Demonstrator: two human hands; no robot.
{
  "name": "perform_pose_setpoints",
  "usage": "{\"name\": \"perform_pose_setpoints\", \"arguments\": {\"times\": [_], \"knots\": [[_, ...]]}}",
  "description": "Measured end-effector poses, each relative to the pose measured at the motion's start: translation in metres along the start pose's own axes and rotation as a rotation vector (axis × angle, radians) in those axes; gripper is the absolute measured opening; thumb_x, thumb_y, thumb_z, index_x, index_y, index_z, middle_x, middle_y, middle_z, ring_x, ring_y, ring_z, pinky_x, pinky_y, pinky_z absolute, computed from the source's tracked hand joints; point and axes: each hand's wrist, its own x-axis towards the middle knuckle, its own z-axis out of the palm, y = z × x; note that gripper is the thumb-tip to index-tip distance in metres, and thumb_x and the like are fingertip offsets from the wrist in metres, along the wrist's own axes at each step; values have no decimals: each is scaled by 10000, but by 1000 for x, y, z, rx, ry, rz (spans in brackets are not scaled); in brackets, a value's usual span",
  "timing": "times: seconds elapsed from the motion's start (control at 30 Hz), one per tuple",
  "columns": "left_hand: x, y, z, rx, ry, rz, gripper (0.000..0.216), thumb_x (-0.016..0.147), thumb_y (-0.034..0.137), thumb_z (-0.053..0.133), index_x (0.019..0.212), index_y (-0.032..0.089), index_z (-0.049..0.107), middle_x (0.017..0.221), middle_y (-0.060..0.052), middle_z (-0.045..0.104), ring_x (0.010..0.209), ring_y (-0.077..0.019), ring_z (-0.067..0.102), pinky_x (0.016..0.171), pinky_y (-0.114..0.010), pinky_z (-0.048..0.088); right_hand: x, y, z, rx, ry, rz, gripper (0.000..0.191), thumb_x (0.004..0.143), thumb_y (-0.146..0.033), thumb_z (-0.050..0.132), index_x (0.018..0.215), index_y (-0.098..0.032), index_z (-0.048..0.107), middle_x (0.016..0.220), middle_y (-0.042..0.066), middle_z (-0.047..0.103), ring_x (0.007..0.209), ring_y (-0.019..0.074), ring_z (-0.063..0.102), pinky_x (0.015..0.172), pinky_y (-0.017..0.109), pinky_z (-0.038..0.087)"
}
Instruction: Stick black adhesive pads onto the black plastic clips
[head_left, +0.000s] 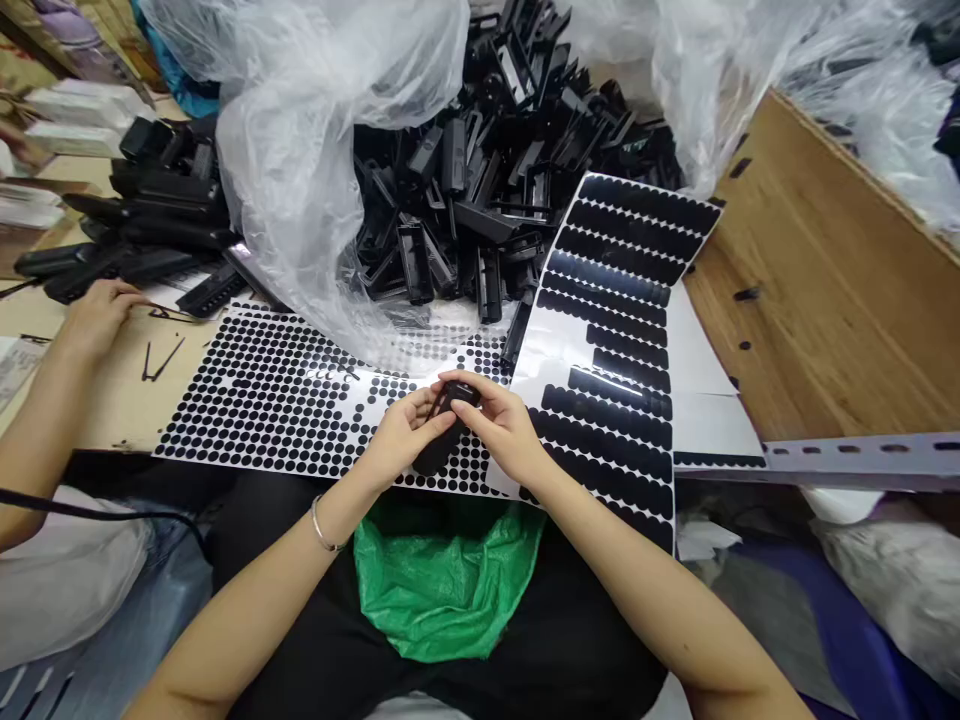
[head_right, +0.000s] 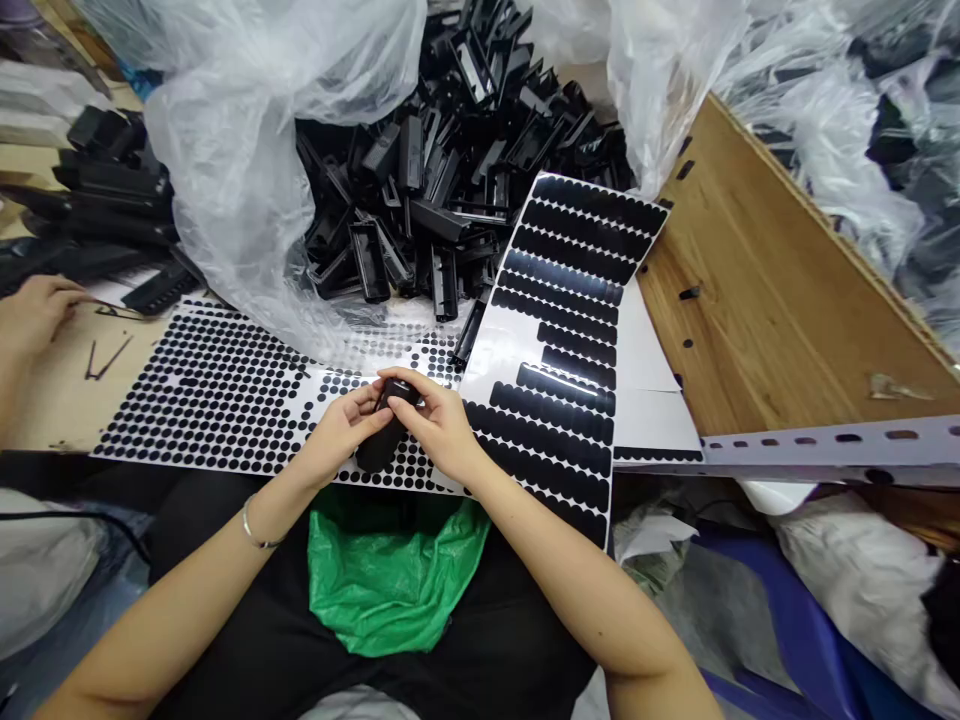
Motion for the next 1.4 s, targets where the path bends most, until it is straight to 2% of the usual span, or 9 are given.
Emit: {"name": "perform_pose_setpoints", "arguments": {"times": [0.17, 0.33, 0.57, 0.7, 0.93, 1.1, 1.2, 1.3, 1.4], "knots": [[-3, -6, 2, 55, -48, 59, 333, 830, 456, 664, 982, 160, 652, 943, -49, 693, 920, -203, 637, 843, -306, 483, 3, 1, -1, -28, 17, 21, 266, 874, -398, 634, 1086, -254, 704, 1086, 41, 734, 1084, 235, 656, 1021, 417, 485], [-6, -7, -1, 210, -58, 147, 315, 937, 425, 512, 1114, 181, 605, 1128, -79, 658, 1094, -241, 588, 980, -371, 430, 2, -2, -1, 66, -62, 30, 296, 854, -353, 672, 1137, -268, 663, 1158, 53, 704, 1132, 230, 635, 1019, 417, 487], [-8, -6, 1, 211, -149, 156, 458, 869, 335, 622, 1292, 232, 480, 1257, -69, 585, 1243, -247, 503, 1058, -367, 375, 2, -2, -1, 59, -7, 46, 284, 824, -426, 696, 1036, -238, 691, 1115, 68, 717, 1072, 240, 665, 942, 410, 535], [-10, -4, 2, 230, -218, 58, 270, 908, 387, 543, 1111, 211, 528, 1007, -26, 572, 967, -199, 542, 880, -330, 431, 8, -8, -11, 67, -75, 71, 368, 902, -510, 563, 1133, -238, 654, 946, 55, 765, 961, 234, 720, 938, 442, 533], [-22, 13, -3, 436, -462, -27, 238, 907, 405, 529, 820, 217, 413, 791, 36, 366, 720, -142, 353, 682, -283, 349, 11, -23, -63, -782, 211, -64, 260, 912, -381, 564, 1092, -240, 687, 1085, 85, 733, 1068, 294, 646, 970, 517, 491], [-28, 22, -4, 513, -683, -14, 222, 866, 392, 612, 893, 213, 484, 831, 23, 433, 743, -144, 407, 701, -282, 373, 9, -13, -99, -1113, -109, 108, 696, 713, -397, 787, 1342, -215, 552, 1481, 134, 480, 1369, 392, 395, 1088, 587, 394], [-29, 20, -4, 359, -682, -76, 205, 892, 326, 582, 1041, 234, 475, 856, 23, 471, 762, -137, 464, 720, -279, 399, 5, -9, -104, -1202, -135, 50, 825, 662, -445, 821, 1389, -212, 509, 1566, 129, 351, 1428, 408, 288, 1128, 602, 333], [-29, 15, -5, 183, -621, -127, 282, 901, 292, 572, 1123, 263, 400, 864, 33, 494, 740, -118, 505, 701, -267, 422, 0, -14, -105, -1239, -19, 24, 576, 680, -419, 810, 1204, -229, 667, 1434, 119, 523, 1303, 420, 426, 1059, 623, 370], [-26, 11, -7, 121, -557, -144, 305, 893, 296, 587, 1118, 264, 382, 849, 39, 514, 693, -102, 520, 653, -250, 430, -6, -25, -111, -1112, 76, 106, 169, 788, -344, 709, 899, -225, 755, 1041, 92, 719, 949, 311, 624, 855, 502, 500]]}}
